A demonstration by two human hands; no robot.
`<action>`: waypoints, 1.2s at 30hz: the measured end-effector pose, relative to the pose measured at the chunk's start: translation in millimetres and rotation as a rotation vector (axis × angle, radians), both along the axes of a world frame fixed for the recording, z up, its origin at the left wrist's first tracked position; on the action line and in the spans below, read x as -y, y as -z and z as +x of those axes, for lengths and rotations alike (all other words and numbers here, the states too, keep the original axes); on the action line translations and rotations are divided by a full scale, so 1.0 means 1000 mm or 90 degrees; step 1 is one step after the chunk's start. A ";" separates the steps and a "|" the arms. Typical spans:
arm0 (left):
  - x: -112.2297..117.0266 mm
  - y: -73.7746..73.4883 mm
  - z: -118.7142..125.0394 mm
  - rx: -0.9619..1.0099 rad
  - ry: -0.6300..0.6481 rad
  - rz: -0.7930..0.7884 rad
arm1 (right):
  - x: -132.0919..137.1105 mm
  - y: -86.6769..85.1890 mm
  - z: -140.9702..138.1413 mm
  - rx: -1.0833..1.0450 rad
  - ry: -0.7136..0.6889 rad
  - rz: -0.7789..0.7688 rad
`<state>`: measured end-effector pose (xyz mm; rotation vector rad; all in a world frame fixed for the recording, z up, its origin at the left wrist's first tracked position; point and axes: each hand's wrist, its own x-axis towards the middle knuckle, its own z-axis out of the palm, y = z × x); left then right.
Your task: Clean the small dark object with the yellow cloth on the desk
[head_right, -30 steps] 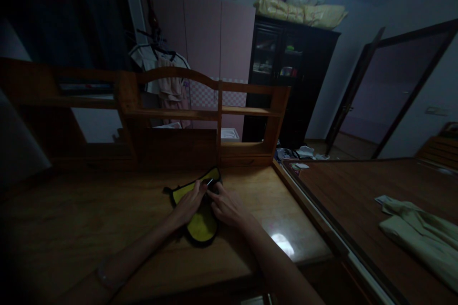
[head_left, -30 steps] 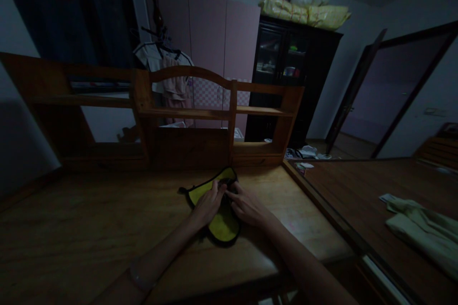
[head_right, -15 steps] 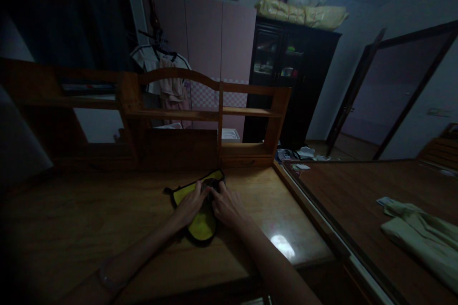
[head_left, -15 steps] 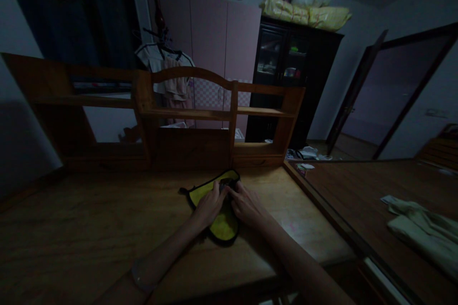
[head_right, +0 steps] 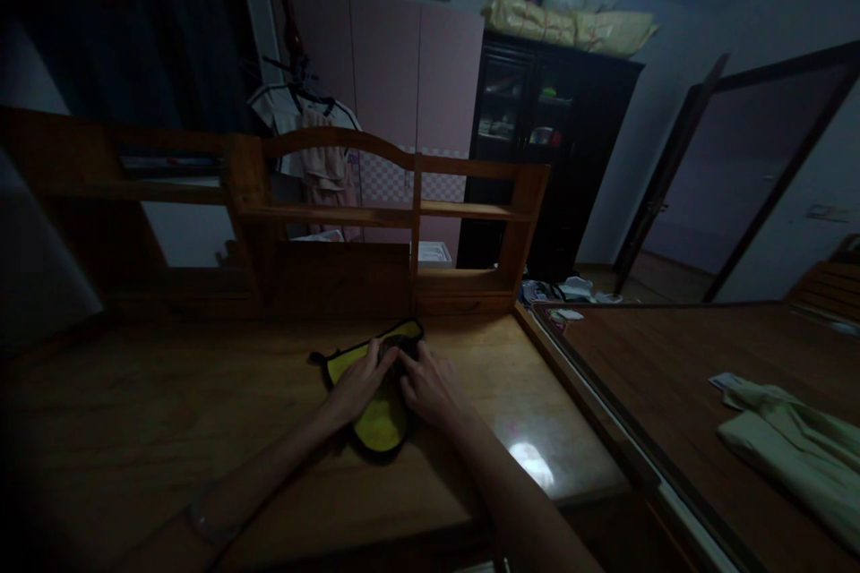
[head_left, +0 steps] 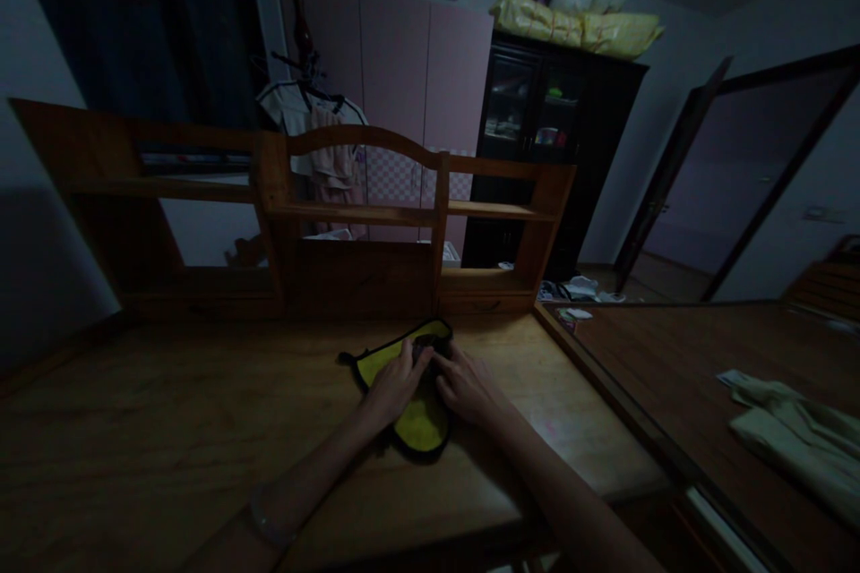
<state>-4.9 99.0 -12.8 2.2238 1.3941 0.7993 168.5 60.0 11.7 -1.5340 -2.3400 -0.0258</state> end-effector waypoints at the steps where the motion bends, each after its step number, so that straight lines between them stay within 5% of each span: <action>1: 0.000 -0.001 0.000 0.002 -0.004 -0.006 | 0.000 0.000 0.001 -0.006 -0.003 -0.001; 7: -0.012 0.000 -0.006 -0.119 0.070 0.050 | -0.003 -0.002 0.009 -0.023 -0.022 -0.006; 13: -0.028 -0.021 -0.018 -0.236 0.200 0.045 | -0.006 -0.004 0.013 -0.043 -0.051 -0.003; 24: -0.027 -0.013 -0.005 -0.013 0.020 -0.053 | -0.009 -0.001 0.012 -0.052 -0.046 0.004; 36: -0.024 -0.003 -0.010 0.091 0.005 -0.026 | -0.008 0.002 0.006 -0.048 -0.047 0.010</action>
